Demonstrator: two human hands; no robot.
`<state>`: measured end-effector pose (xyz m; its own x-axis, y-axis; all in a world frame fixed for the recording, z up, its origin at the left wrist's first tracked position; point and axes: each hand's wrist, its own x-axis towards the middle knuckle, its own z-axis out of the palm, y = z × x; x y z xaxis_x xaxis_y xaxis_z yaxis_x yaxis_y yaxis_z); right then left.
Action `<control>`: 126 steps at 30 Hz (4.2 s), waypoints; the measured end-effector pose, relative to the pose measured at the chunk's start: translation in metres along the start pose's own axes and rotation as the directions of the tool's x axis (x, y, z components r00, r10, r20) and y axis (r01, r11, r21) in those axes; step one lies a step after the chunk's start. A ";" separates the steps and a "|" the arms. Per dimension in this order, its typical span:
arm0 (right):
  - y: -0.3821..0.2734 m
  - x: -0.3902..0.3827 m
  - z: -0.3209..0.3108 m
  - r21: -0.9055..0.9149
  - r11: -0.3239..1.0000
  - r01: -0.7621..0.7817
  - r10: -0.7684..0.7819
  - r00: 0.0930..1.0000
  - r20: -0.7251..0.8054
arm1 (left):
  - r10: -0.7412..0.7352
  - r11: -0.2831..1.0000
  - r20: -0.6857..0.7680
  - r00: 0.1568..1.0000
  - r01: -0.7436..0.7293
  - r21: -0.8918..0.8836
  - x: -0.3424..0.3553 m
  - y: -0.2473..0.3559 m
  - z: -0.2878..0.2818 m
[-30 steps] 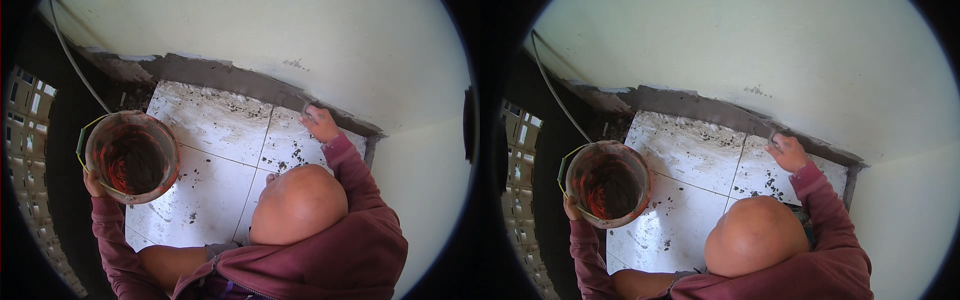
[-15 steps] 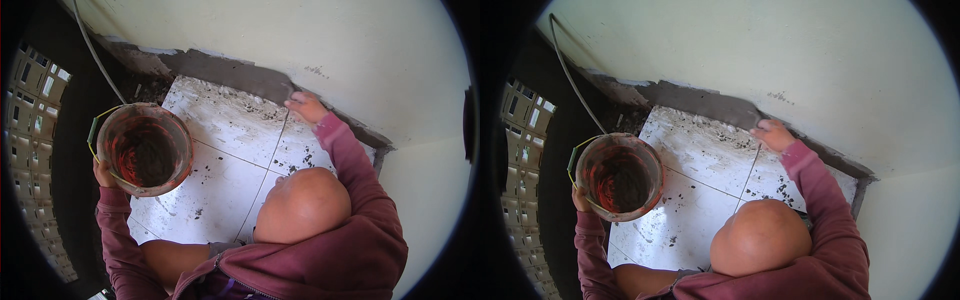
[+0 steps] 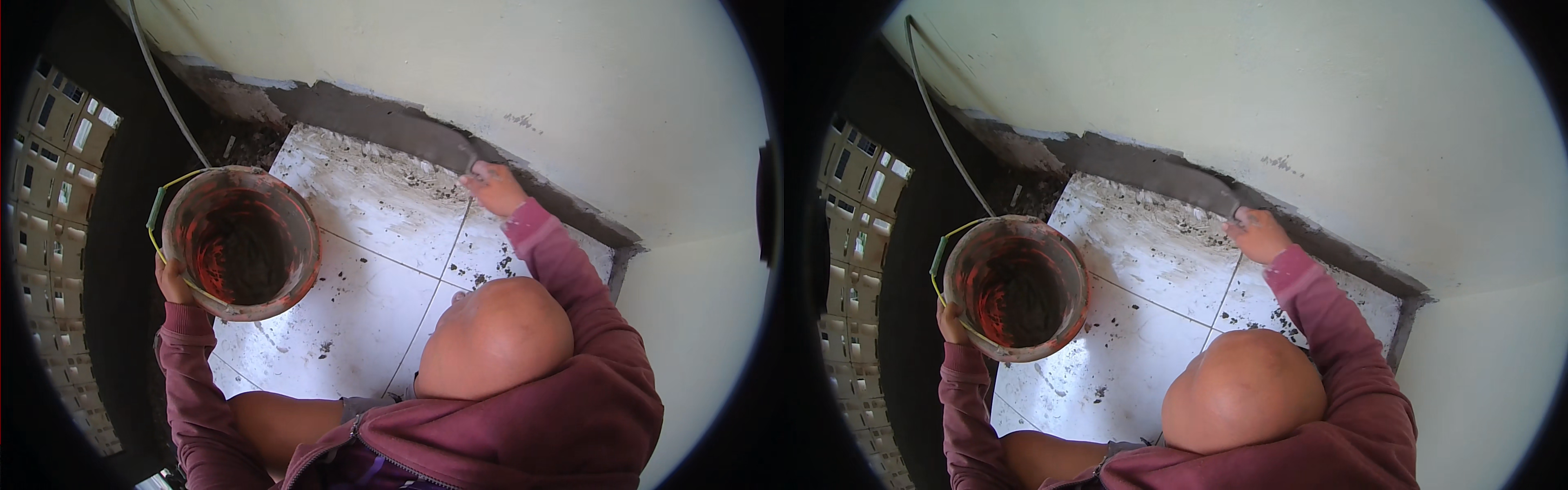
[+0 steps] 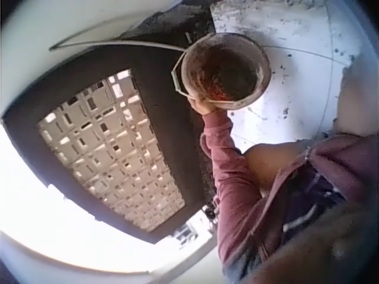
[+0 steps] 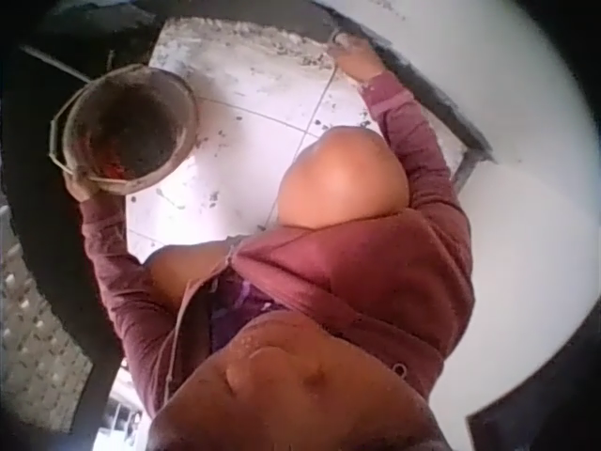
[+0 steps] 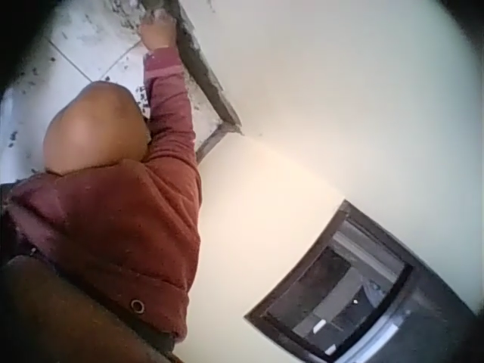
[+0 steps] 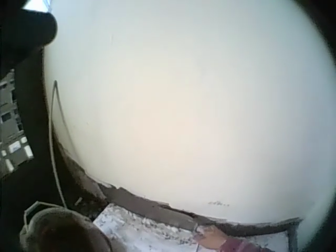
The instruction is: Mixing mortar and applying it to the base of a wall using a trowel.
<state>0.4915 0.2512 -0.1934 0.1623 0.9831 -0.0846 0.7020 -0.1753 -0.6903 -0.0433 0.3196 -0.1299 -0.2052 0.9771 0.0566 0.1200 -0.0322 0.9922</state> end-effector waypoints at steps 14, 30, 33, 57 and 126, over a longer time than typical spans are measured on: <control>0.026 0.014 0.056 -0.364 0.920 -0.146 0.214 0.964 0.155 | -0.021 0.997 0.026 0.999 0.023 -0.080 -0.011 0.018 0.026; -0.032 0.022 0.028 -0.296 0.954 0.040 -0.011 0.995 0.097 | -0.011 0.998 0.023 1.000 0.013 -0.065 0.007 0.006 0.012; -0.018 0.042 0.039 -0.212 0.971 0.110 -0.101 0.993 0.052 | -0.031 0.996 0.006 1.000 0.031 -0.087 0.002 0.008 0.026; -0.040 0.058 0.062 -0.125 0.990 -0.059 0.071 0.993 0.093 | -0.020 0.999 -0.017 1.000 0.020 -0.025 0.002 0.008 0.003; 0.039 -0.042 -0.024 0.037 0.999 0.026 -0.022 0.995 -0.095 | -0.049 0.995 0.022 0.999 0.047 0.088 0.028 -0.006 -0.011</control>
<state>0.5287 0.2014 -0.1991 0.2113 0.9774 -0.0007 0.6795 -0.1475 -0.7187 -0.0605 0.3448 -0.1329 -0.1897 0.9818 0.0056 0.1958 0.0323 0.9801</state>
